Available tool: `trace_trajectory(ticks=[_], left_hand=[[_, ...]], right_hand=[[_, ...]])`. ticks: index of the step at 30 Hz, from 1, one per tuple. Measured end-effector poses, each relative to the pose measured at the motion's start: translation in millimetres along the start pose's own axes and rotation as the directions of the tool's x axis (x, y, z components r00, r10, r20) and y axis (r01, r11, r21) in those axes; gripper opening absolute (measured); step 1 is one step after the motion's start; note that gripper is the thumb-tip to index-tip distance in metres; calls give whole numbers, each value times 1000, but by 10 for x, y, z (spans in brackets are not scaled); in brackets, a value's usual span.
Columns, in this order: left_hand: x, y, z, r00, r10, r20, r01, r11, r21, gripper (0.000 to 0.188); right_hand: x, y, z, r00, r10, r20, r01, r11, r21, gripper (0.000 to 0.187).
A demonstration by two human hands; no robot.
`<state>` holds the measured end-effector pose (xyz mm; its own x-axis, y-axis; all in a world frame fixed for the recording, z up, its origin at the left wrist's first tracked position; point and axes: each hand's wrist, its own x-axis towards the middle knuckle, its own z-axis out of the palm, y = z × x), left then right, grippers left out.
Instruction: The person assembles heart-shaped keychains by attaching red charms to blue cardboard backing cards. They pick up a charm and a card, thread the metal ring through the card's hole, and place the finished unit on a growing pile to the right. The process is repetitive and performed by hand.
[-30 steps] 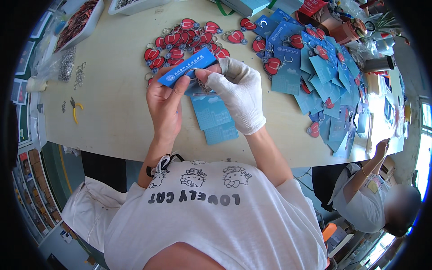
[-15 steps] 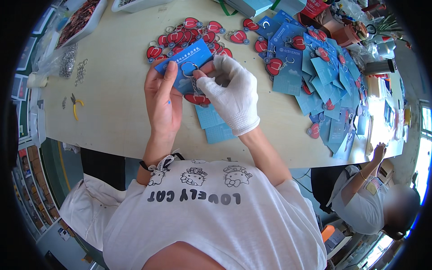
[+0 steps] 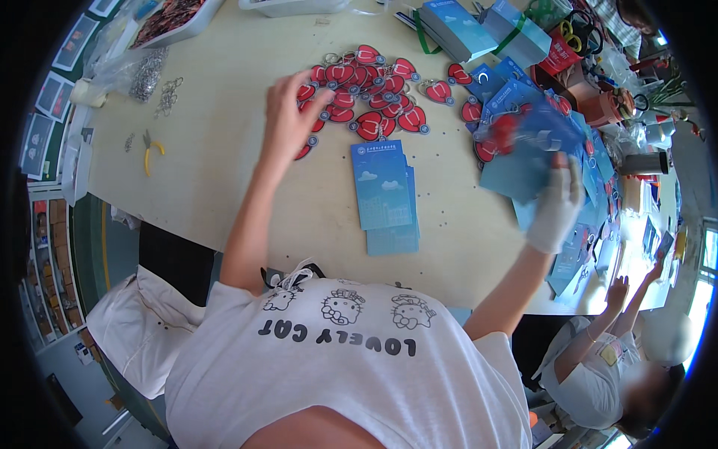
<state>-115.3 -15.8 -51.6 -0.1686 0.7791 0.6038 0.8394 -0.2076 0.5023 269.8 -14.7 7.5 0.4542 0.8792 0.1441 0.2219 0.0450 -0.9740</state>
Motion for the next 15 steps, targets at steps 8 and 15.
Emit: trace_trajectory(ticks=[8,15], left_hand=[[258,-503,210,895,-328,304,280,941,190,43],[295,-457,79,888,-316,333,455,703,-546,17]], right_hand=[[995,395,-788,806,-525,-272,-15,441,-897,50],[-13,-283,365,886,-443,140,460,795,-395,25]])
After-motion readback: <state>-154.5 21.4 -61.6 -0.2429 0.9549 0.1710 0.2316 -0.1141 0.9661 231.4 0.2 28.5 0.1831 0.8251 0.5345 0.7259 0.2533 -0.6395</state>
